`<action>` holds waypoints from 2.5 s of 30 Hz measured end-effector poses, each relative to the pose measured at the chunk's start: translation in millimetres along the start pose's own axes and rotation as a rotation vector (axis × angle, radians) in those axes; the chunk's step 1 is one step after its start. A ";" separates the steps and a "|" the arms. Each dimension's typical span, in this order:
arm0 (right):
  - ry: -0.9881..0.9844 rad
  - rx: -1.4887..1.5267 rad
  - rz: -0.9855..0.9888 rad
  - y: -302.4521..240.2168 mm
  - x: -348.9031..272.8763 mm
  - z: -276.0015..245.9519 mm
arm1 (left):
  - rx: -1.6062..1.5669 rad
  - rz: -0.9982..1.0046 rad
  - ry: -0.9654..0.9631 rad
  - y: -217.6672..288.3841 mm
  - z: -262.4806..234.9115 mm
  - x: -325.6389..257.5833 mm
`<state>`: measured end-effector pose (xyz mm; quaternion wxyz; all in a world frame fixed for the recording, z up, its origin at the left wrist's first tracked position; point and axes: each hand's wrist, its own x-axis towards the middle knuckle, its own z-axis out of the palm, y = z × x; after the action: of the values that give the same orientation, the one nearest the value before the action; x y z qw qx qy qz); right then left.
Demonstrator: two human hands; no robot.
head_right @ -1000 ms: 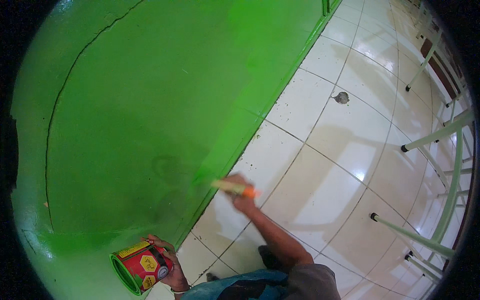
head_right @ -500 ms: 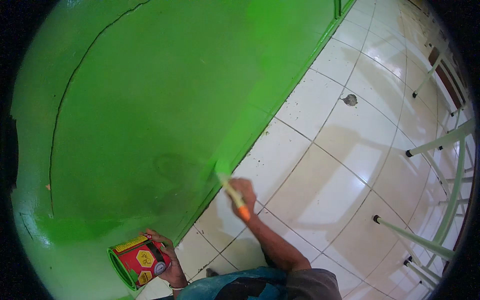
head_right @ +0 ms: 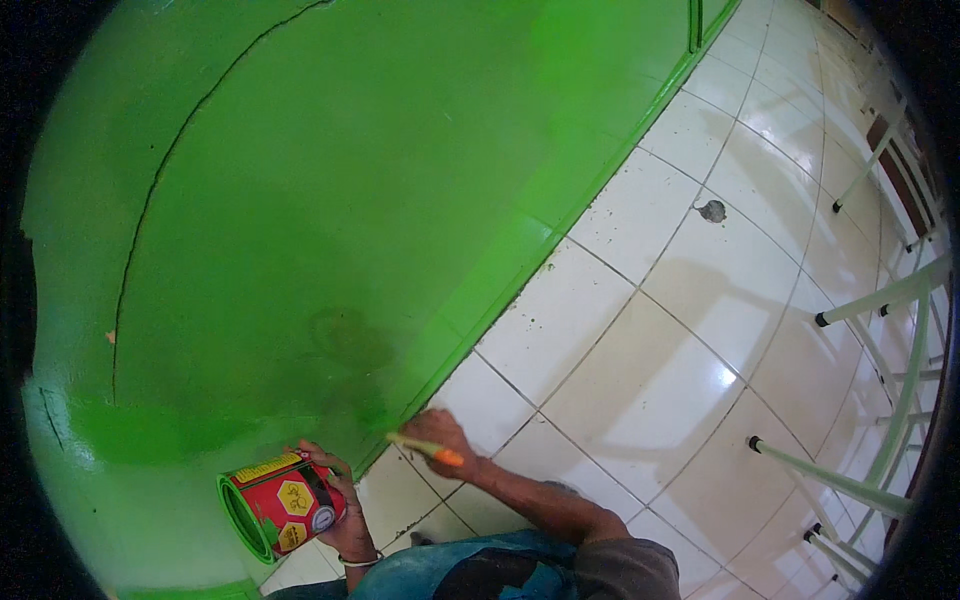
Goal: Painting a green wall using a paintbrush and a container of green paint.
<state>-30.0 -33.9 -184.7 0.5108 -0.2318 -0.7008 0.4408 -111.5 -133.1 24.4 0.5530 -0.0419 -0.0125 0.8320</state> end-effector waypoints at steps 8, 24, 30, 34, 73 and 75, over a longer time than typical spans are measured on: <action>0.715 0.086 0.266 5.1 62.4 -80.1 | 0.006 0.049 -0.002 14.3 -2.4 -4.7; 0.039 -0.020 -0.042 -16.3 -22.1 54.4 | -0.019 0.094 -0.094 44.5 -19.6 -8.5; 0.010 0.125 -0.233 -23.6 6.6 17.7 | -0.027 0.094 -0.081 43.8 -14.6 -8.5; 0.376 0.224 0.184 2.4 57.8 -52.3 | -0.012 0.086 -0.081 31.6 -7.9 -6.6; 0.945 -0.088 0.079 38.4 151.0 -163.8 | -0.045 0.070 -0.078 37.4 -26.1 4.4; 1.150 -0.065 0.130 28.8 168.8 -185.3 | -0.037 0.087 -0.077 36.8 -26.9 4.5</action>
<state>74.4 182.1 -106.3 0.7740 -0.4922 -0.3082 0.2526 -144.8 -144.0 -5.2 0.5144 -0.0207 -0.0475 0.8560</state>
